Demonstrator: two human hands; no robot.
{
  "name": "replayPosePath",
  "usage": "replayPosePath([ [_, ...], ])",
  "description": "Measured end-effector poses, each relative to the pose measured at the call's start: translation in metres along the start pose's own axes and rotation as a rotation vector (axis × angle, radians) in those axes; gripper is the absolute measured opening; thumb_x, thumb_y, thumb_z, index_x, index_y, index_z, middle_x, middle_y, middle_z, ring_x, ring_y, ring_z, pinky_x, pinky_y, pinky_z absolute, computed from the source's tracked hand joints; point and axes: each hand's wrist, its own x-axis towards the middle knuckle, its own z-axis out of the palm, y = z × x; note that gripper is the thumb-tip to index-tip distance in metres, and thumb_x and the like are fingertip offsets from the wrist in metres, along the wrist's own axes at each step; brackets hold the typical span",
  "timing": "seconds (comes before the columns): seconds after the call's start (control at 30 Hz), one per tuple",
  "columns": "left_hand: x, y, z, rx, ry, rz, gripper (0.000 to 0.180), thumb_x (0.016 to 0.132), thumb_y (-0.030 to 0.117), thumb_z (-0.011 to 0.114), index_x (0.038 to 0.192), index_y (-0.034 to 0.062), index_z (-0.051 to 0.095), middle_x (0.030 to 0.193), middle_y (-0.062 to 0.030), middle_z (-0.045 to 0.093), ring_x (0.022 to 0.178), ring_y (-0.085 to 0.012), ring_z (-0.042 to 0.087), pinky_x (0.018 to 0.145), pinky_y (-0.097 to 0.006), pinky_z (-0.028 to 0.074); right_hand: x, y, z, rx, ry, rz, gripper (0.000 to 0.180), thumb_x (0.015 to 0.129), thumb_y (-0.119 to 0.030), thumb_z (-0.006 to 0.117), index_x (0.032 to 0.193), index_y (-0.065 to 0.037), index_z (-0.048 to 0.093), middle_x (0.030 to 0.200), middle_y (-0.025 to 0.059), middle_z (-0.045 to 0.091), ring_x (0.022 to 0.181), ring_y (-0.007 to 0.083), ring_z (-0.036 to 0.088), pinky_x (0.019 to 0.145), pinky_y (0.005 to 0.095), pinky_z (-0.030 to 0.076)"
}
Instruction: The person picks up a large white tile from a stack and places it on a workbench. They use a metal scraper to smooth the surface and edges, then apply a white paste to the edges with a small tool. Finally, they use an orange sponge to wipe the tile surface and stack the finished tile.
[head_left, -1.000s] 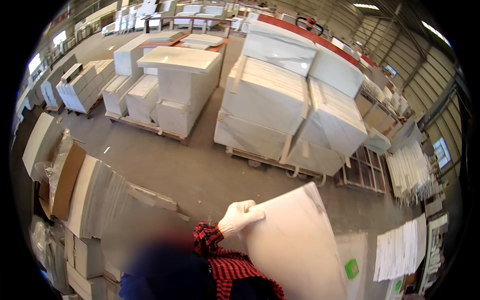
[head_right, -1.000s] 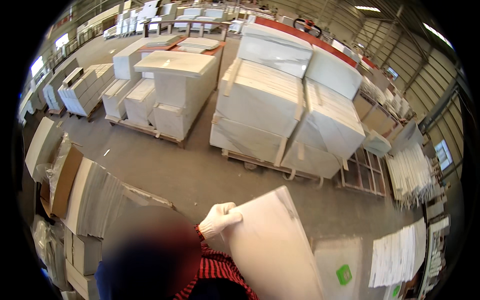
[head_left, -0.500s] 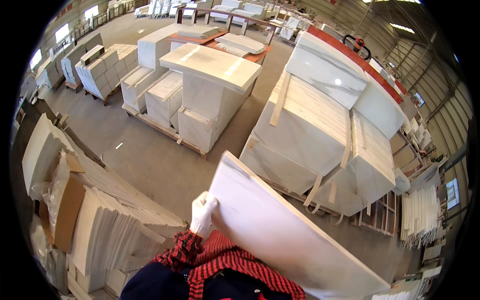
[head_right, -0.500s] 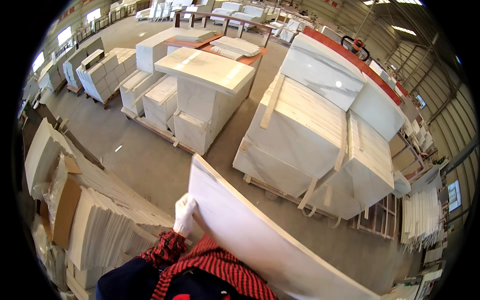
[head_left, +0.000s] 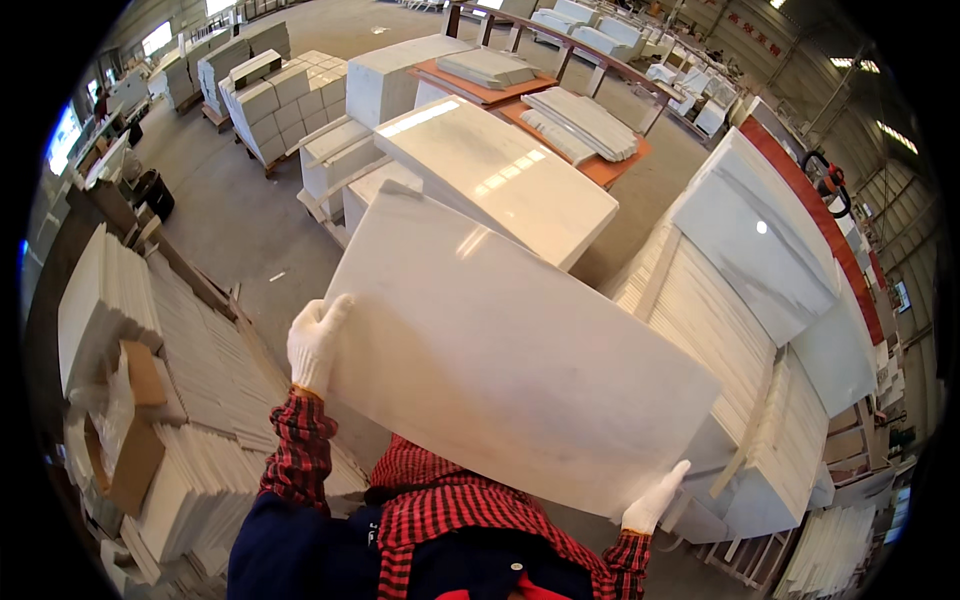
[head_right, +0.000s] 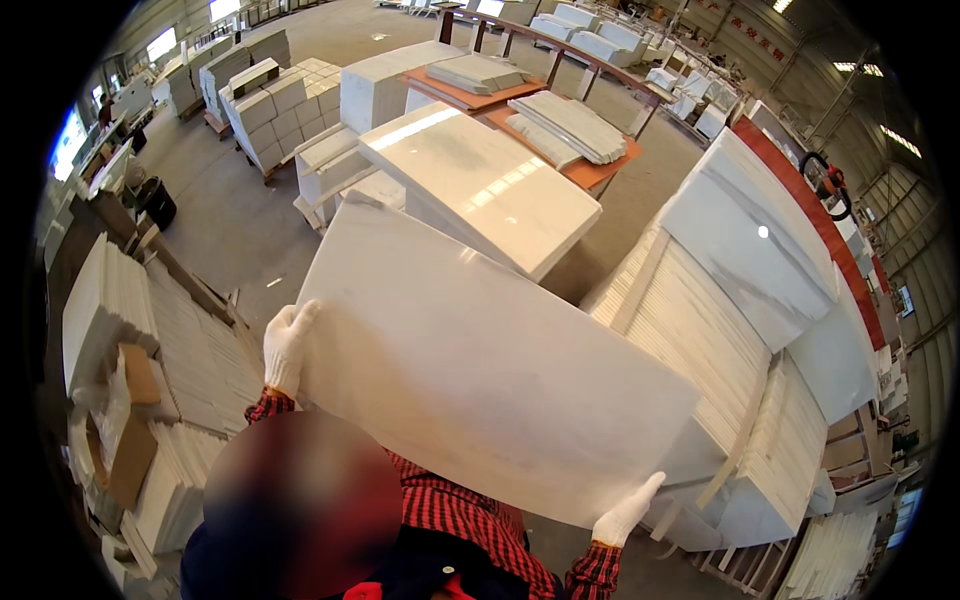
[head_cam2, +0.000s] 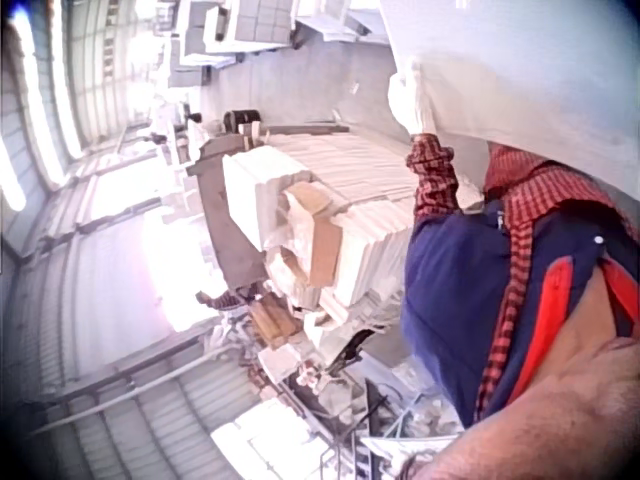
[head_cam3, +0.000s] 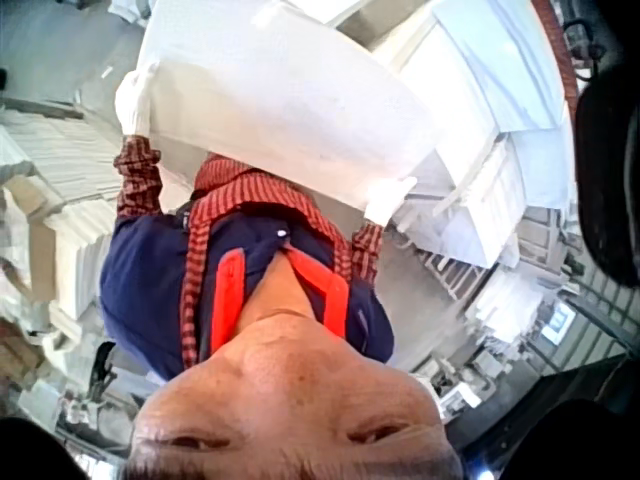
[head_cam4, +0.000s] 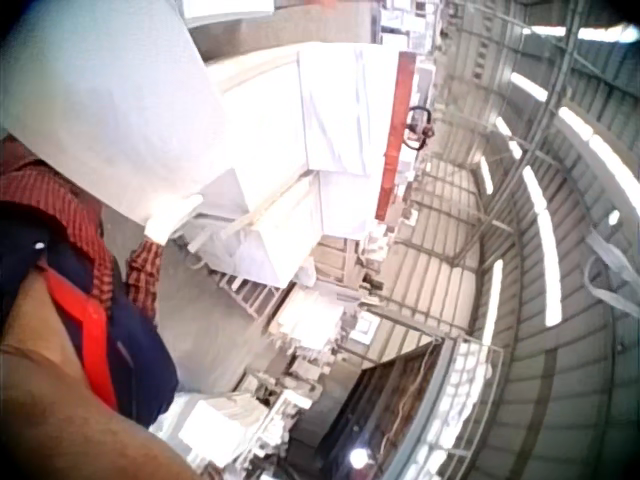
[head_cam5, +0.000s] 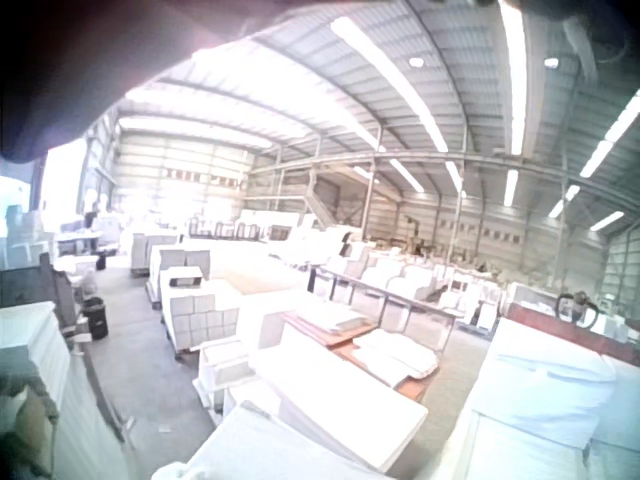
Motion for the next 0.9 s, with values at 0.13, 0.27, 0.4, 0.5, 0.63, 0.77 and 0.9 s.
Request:
replayPosePath([
  [0.13,0.123,0.029,0.017,0.284,-0.012,-0.031,0.063,0.086,0.064,0.068,0.103,0.0038,0.075,0.084,-0.0078,0.073,0.077,-0.0196,0.067,0.075,-0.036,0.051,0.020,-0.011,0.132,-0.066,-0.096,0.080,0.082,0.106,-0.059,0.044,0.156,0.005,0.034,0.162,0.0101,0.038,0.146,0.0222,0.037,0.120,0.0340,0.028],
  [0.27,0.251,0.057,0.051,0.411,-0.056,-0.009,0.068,0.086,0.068,0.063,0.105,0.0038,0.075,0.089,-0.0123,0.075,0.083,-0.0263,0.071,0.078,-0.038,0.052,0.032,-0.035,0.256,-0.104,-0.161,0.177,0.079,0.107,-0.058,0.041,0.155,0.005,0.038,0.159,0.0099,0.042,0.143,0.0211,0.040,0.119,0.0334,0.030],
  [0.4,0.379,0.077,0.089,0.571,-0.195,0.005,0.074,0.087,0.071,0.056,0.109,0.0029,0.074,0.094,-0.0173,0.075,0.091,-0.0330,0.072,0.083,-0.041,0.053,0.051,-0.060,0.357,-0.240,-0.160,0.172,0.076,0.109,-0.057,0.036,0.154,0.005,0.039,0.156,0.0106,0.046,0.140,0.0205,0.044,0.118,0.0331,0.032],
  [0.5,0.458,0.094,0.126,0.621,-0.288,0.023,0.076,0.087,0.070,0.054,0.113,0.0012,0.072,0.098,-0.0211,0.075,0.096,-0.0362,0.072,0.085,-0.043,0.053,0.089,-0.054,0.397,-0.036,-0.314,0.230,0.075,0.110,-0.056,0.032,0.155,0.005,0.037,0.155,0.0118,0.046,0.140,0.0210,0.045,0.118,0.0329,0.032],
  [0.63,0.535,0.094,0.177,0.557,-0.364,0.070,0.079,0.087,0.069,0.053,0.112,-0.0034,0.071,0.098,-0.0242,0.074,0.094,-0.0371,0.072,0.086,-0.044,0.052,0.125,-0.045,0.439,-0.087,-0.254,0.158,0.075,0.110,-0.056,0.034,0.152,0.005,0.041,0.153,0.0112,0.049,0.136,0.0205,0.048,0.115,0.0325,0.035],
  [0.77,0.580,0.109,0.213,0.519,-0.405,0.061,0.077,0.088,0.067,0.054,0.109,-0.0046,0.072,0.094,-0.0232,0.074,0.091,-0.0355,0.073,0.086,-0.043,0.052,0.132,-0.071,0.490,-0.134,-0.162,0.155,0.075,0.108,-0.057,0.039,0.145,0.007,0.051,0.144,0.0105,0.057,0.126,0.0201,0.055,0.108,0.0316,0.041],
  [0.9,0.581,0.122,0.224,0.421,-0.493,0.016,0.069,0.092,0.062,0.054,0.110,-0.0030,0.071,0.095,-0.0220,0.073,0.089,-0.0343,0.072,0.084,-0.042,0.052,0.116,-0.106,0.515,-0.330,-0.081,0.205,0.074,0.108,-0.057,0.039,0.138,0.007,0.058,0.134,0.0104,0.064,0.119,0.0194,0.058,0.102,0.0322,0.044],
])
